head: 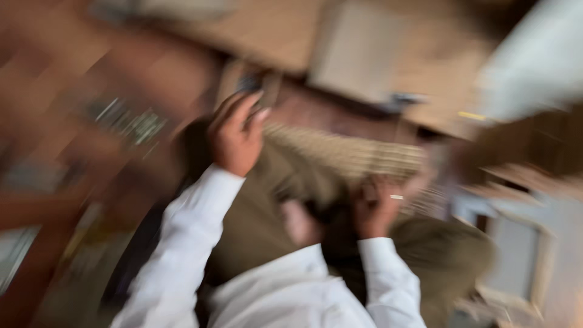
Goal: The person assembles wooden frames by attaching backing boards using a hammer and nails. They repeatedly position the boards, hammer nails into the frame edges, and stack the completed units.
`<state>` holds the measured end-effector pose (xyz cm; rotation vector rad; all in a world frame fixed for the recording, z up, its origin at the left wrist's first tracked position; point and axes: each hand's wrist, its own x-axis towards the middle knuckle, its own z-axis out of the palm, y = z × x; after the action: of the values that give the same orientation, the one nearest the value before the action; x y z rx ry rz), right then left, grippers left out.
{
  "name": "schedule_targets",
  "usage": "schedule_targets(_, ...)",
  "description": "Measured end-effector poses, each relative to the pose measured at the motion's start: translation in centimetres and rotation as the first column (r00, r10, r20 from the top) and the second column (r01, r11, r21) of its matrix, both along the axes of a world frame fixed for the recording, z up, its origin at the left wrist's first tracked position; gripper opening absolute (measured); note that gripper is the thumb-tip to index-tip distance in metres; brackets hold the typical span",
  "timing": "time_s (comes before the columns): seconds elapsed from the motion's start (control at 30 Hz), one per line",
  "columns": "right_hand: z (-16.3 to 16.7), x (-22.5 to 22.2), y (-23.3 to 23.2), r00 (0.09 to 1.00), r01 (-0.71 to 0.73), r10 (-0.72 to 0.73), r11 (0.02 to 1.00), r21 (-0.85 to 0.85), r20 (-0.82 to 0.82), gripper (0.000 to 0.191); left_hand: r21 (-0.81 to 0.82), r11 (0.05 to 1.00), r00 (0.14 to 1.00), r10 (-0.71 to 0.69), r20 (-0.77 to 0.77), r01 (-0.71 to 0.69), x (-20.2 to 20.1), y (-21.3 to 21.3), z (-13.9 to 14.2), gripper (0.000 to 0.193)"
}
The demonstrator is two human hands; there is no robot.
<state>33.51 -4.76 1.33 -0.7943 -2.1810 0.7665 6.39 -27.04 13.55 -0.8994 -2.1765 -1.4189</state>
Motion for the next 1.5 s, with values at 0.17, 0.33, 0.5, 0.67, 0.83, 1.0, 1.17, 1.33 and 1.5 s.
schedule_targets(0.17,-0.5,-1.3,-1.2,0.952,-0.103,0.105,0.994,-0.022,0.288,0.031,-0.107,0.907,0.912,0.41,0.0,-0.408,-1.3,-16.2,-4.6,0.016)
schedule_targets(0.33,0.6,-1.7,-1.8,0.938,-0.127,0.138,0.99,-0.055,0.318,0.029,-0.173,0.761,0.653,0.631,0.418,-0.625,-2.8,-27.8,-14.4,0.025)
schedule_targets(0.5,1.0,-2.1,-2.8,0.934,-0.11,0.112,0.994,-0.024,0.34,0.026,-0.169,0.732,0.657,0.671,0.343,-0.66,-6.1,-27.5,-20.8,0.021)
schedule_targets(0.67,1.3,-2.5,-3.2,0.955,-0.103,0.138,0.984,-0.143,0.262,0.029,-0.352,0.623,0.54,0.782,0.312,-0.698,-8.6,-23.0,-19.1,0.016)
schedule_targets(0.83,1.3,-2.4,-3.2,0.925,-0.127,0.103,0.991,0.043,0.367,0.026,-0.455,0.557,0.417,0.828,0.376,-0.695,-9.8,-21.8,-19.3,0.011)
schedule_targets(1.0,1.3,-2.5,-2.8,0.973,-0.102,0.14,0.973,-0.205,0.182,0.019,-0.208,0.716,0.676,0.698,0.236,-0.666,-10.7,-22.9,-19.4,0.013)
schedule_targets(1.17,4.3,-3.3,-2.4,0.983,-0.039,0.089,0.957,-0.288,0.162,0.023,0.368,0.833,0.837,0.19,0.513,-0.414,-8.8,-17.7,-10.9,0.013)
schedule_targets(1.33,9.5,-6.6,-3.7,0.975,-0.207,0.22,0.908,-0.365,-0.006,0.027,0.206,0.972,0.901,-0.186,0.392,0.111,-3.9,-5.9,0.1,0.014)
schedule_targets(1.5,9.9,-11.0,-3.7,0.935,-0.307,0.124,0.753,-0.582,-0.332,0.028,0.158,0.879,0.769,-0.471,0.432,0.45,2.7,8.6,0.2,0.018)
